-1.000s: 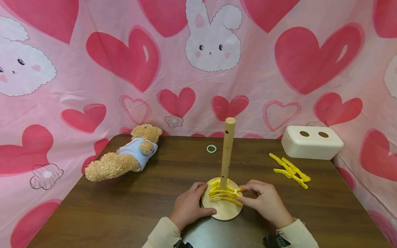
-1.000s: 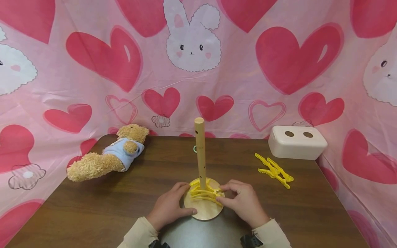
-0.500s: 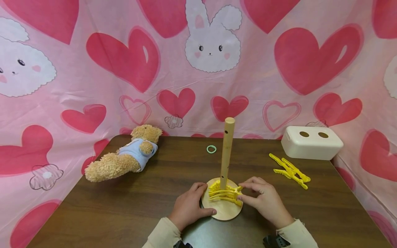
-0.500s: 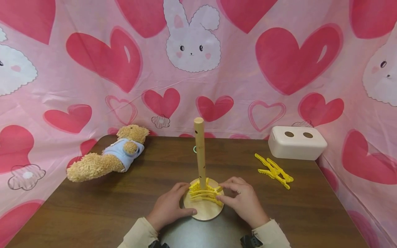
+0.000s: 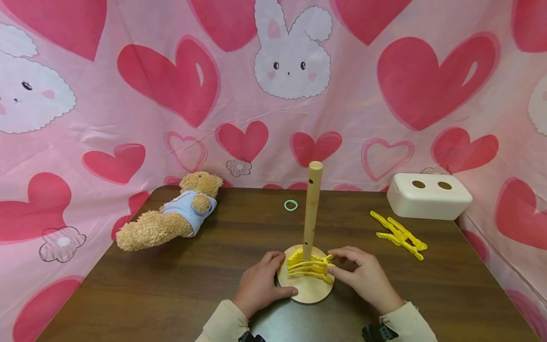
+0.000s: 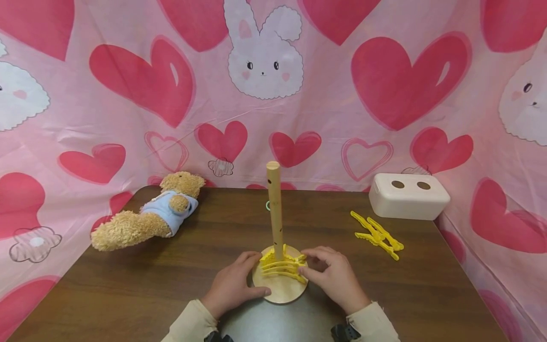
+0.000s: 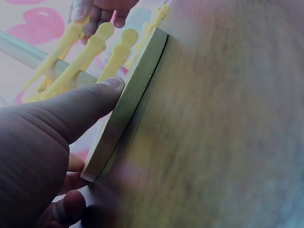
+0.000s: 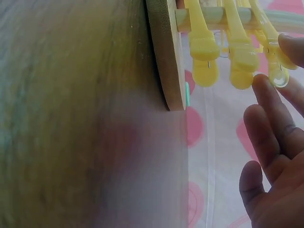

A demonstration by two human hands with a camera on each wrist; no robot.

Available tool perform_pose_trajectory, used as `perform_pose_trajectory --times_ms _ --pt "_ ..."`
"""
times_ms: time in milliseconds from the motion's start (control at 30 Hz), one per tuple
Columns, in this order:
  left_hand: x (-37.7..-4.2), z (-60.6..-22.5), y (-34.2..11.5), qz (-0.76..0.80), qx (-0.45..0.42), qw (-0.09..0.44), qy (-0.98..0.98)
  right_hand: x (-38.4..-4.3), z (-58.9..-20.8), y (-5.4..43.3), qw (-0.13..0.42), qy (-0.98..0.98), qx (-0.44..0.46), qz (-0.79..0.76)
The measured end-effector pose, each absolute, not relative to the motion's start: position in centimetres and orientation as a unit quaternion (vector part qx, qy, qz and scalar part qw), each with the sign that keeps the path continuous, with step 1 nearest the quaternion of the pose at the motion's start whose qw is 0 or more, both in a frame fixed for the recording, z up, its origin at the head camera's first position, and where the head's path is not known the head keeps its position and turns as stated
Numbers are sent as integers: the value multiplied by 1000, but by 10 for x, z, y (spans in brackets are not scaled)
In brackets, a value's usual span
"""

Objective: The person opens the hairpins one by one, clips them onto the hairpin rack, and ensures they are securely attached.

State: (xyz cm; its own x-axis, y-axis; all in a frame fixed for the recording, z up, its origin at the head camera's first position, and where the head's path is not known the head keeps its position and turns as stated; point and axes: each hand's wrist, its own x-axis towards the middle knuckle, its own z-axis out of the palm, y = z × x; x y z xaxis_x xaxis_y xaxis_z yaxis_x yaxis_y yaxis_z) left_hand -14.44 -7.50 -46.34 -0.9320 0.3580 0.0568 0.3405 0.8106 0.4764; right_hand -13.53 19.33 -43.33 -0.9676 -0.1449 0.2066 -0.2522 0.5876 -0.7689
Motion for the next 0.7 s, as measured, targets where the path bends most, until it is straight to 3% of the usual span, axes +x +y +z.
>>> perform_pose_trajectory --times_ms 367,700 --pt "-145 -465 -76 246 183 20 952 -135 -430 191 15 -867 85 491" --pt "-146 -466 -76 245 185 17 952 -136 -431 190 16 -867 87 491"
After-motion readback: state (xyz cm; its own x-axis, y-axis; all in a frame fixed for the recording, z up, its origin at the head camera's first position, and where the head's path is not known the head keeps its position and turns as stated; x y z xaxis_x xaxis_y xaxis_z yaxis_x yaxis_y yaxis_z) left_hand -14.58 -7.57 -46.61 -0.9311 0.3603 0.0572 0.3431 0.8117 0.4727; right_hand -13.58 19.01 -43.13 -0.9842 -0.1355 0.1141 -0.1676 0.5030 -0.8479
